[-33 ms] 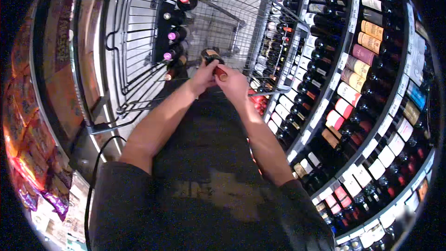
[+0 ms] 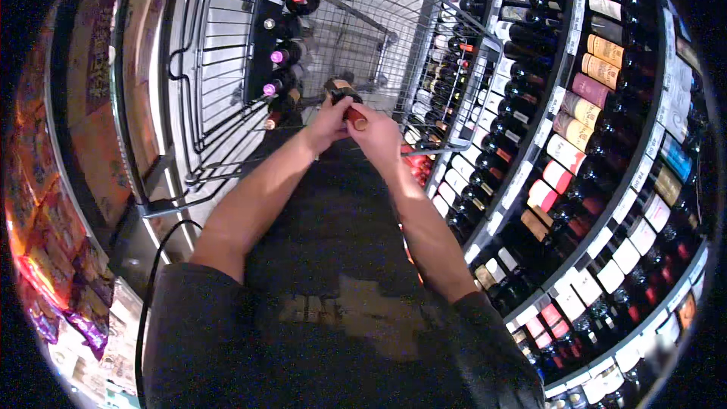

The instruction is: Picking multiple wine bottles from a supermarket shelf and placing them into a shopping cart.

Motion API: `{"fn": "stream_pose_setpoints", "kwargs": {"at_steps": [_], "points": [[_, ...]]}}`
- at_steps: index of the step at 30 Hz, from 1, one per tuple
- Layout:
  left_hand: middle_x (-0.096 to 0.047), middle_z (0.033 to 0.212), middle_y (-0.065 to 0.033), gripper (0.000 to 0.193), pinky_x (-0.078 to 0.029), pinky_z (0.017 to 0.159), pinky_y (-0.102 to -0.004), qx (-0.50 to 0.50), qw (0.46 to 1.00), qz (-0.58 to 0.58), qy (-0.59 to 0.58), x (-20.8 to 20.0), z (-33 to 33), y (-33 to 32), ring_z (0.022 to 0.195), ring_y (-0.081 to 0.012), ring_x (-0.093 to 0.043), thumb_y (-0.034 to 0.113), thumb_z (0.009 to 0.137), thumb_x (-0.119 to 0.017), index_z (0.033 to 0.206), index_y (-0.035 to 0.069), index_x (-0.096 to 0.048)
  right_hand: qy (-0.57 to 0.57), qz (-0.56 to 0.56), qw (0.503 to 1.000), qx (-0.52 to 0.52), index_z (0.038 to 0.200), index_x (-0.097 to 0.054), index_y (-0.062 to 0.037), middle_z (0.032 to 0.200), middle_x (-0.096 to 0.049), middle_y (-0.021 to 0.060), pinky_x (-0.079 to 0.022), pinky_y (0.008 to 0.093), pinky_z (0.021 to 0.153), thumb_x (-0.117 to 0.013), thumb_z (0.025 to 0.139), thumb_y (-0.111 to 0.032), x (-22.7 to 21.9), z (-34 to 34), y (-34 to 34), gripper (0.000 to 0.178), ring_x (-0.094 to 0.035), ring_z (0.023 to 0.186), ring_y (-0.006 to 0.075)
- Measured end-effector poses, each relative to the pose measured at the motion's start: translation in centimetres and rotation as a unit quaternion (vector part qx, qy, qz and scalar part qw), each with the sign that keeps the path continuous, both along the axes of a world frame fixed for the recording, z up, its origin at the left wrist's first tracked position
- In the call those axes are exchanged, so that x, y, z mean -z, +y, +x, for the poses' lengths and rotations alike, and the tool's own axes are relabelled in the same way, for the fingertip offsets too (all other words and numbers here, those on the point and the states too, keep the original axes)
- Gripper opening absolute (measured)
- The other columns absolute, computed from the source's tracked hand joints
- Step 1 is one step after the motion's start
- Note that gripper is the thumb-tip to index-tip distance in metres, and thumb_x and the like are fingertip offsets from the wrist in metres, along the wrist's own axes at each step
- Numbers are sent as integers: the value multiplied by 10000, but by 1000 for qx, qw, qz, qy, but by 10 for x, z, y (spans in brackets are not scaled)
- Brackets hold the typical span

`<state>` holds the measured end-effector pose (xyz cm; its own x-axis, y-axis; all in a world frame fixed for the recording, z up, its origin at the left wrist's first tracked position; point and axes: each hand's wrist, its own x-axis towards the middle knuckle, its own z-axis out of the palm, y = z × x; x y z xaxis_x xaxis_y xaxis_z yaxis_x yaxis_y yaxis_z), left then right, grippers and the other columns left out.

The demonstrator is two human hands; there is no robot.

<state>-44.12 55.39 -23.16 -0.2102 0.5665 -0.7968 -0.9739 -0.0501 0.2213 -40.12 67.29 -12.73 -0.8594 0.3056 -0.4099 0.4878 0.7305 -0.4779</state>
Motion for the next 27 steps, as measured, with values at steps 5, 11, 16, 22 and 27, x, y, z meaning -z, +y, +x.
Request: {"fn": "stream_pose_setpoints", "kwargs": {"at_steps": [5,11,16,22,27], "points": [[-640,1050,11,289,-537,703,-364,15,997,-60,-35,-5,-5,12,912,-169,-646,375,970,-565,1206,211,-534,-48,-8,999,-21,1158,-683,-153,913,-701,169,-549,427,710,-734,785,-311,20,4,18,408,-680,819,356],[-566,1205,-17,392,-511,836,-446,-19,998,29,-44,28,4,21,985,-222,-627,370,961,-554,1305,238,-421,-67,-10,996,-57,1170,-684,-176,908,-696,180,-547,431,725,-737,775,-284,22,-15,32,413,-674,815,377],[-621,1054,-16,315,-520,802,-383,-45,998,10,-40,25,-8,35,900,-165,-623,347,953,-582,1194,150,-528,-72,7,994,-76,1173,-684,-169,925,-698,176,-549,432,732,-736,770,-269,38,-30,47,419,-675,828,375],[-636,1016,11,267,-475,734,-276,-110,993,-36,-25,18,-43,49,911,-114,-596,354,967,-572,1124,139,-599,-35,4,995,-89,1165,-692,-173,977,-705,154,-554,422,749,-739,772,-275,45,-70,56,409,-682,852,358],[-649,1000,42,250,-462,767,-282,-132,991,-24,-10,29,-73,59,889,-79,-587,391,973,-555,1047,173,-652,-4,6,996,-87,1122,-709,-154,931,-704,173,-557,424,737,-739,777,-272,58,-104,63,366,-683,841,359]]}}
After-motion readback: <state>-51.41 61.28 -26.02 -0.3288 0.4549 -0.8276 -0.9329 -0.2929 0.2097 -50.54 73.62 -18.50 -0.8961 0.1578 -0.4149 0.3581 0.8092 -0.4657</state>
